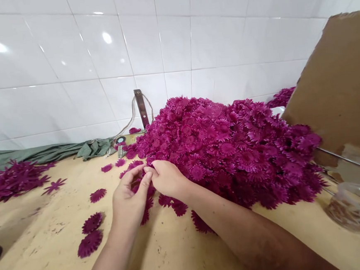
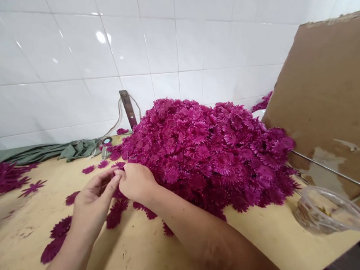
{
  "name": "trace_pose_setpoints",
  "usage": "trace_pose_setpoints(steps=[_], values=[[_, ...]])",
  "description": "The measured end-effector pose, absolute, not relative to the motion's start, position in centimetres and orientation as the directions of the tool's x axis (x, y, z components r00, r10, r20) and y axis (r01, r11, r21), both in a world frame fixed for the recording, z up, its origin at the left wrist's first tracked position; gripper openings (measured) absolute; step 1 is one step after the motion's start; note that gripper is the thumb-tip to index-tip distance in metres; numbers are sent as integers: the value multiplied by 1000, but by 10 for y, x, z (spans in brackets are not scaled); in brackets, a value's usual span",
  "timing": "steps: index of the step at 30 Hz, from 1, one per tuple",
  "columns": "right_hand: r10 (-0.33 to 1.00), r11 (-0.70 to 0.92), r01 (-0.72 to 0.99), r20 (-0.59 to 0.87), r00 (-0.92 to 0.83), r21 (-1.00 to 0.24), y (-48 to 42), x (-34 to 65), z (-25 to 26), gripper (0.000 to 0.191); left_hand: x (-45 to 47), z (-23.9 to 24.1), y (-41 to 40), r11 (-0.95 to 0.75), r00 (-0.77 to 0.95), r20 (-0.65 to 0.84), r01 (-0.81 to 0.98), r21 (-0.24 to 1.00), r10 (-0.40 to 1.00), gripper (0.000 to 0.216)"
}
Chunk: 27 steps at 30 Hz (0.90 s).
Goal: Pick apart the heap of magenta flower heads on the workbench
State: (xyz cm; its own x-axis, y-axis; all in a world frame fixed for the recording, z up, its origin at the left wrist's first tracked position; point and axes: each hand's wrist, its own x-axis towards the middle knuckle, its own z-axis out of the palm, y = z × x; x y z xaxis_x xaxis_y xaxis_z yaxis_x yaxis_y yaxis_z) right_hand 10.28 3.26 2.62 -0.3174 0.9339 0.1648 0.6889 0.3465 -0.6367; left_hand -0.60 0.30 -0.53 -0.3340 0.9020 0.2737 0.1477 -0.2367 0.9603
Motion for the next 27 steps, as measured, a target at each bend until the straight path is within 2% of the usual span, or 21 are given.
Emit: trace_pose_setpoints(steps=[3, 5, 8, 10, 12, 15, 19, 22, 23, 25, 27], values=[[943, 316, 673, 147, -298, -668, 35, 103, 24, 36, -3, -6, 3, -272, -328, 308, 151, 950, 893, 48], [939, 299, 608, 115, -323, -736, 38, 102, 21, 36, -4, -5, 4, -259, -314, 289, 134, 957, 904, 50], [899, 243, 398, 52, -434, -885, 41, 103, 16, 38, -10, 0, 5, -220, -253, 235, 85, 972, 938, 52], [850, 208, 274, 35, -526, -939, 40, 105, 17, 37, -15, 3, 5, -205, -212, 215, 68, 976, 953, 51], [815, 205, 282, 5, -579, -937, 37, 108, 20, 28, -19, 3, 5, -204, -201, 213, 68, 977, 956, 45], [777, 255, 353, -27, -629, -900, 31, 109, 26, 11, -20, 0, 6, -197, -290, 199, 37, 980, 936, 33], [779, 334, 366, 36, -625, -869, 26, 106, 29, 8, -17, -2, 9, -115, -384, 38, -179, 977, 923, 30], [769, 369, 455, -9, -639, -811, 22, 107, 32, 6, -23, 1, 13, -81, -492, -95, -324, 943, 865, 13], [732, 384, 473, -51, -679, -793, 20, 107, 33, 7, -28, 3, 14, -89, -555, -134, -356, 930, 821, 7], [667, 408, 474, -100, -739, -780, 16, 108, 37, 7, -40, 6, 15, -128, -653, -190, -407, 904, 733, 11], [655, 424, 426, -54, -754, -799, 15, 108, 37, 3, -47, 7, 15, -153, -679, -173, -392, 907, 713, 10]])
